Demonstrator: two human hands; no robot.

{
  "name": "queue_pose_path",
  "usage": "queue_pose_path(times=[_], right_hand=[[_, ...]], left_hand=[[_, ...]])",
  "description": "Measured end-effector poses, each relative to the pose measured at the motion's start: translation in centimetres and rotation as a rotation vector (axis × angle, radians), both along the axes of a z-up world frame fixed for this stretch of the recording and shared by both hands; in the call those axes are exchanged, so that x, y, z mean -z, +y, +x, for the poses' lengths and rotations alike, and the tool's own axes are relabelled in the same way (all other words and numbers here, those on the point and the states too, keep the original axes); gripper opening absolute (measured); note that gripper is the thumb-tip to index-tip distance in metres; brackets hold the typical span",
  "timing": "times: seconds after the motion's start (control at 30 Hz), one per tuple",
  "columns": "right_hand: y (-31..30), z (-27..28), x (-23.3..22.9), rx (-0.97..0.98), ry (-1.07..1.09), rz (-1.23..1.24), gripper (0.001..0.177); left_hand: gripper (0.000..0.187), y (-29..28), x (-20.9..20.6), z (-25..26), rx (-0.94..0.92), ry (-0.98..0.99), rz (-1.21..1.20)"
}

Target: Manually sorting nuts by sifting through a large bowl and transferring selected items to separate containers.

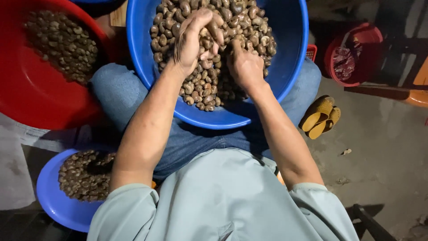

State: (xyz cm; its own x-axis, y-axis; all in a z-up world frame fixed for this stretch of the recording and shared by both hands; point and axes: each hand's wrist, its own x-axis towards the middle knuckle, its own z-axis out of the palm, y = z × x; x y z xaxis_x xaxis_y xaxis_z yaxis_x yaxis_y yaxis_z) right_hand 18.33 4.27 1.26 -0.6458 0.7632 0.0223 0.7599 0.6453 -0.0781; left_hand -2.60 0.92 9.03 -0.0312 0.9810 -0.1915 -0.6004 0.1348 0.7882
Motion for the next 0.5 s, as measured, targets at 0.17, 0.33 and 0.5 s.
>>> queue_pose_path(times=[0.17,0.33,0.5], right_hand=[[-0.1,0.2,1.9,0.008,-0.054,0.016,0.038],[-0.1,0.8,-0.9,0.03,-0.032,-0.188,0.032],[0.0,1.4,-8.0,0.59,0.973,-1.338,0.027]], left_hand=[[0.019,0.3,2.9,0.6,-0.031,0.136,-0.07],[0.012,0.7,5.3,0.9,0.002,0.347,-0.129],[0.008,0.9,8.0,1.2,0.002,0.924,-0.002]])
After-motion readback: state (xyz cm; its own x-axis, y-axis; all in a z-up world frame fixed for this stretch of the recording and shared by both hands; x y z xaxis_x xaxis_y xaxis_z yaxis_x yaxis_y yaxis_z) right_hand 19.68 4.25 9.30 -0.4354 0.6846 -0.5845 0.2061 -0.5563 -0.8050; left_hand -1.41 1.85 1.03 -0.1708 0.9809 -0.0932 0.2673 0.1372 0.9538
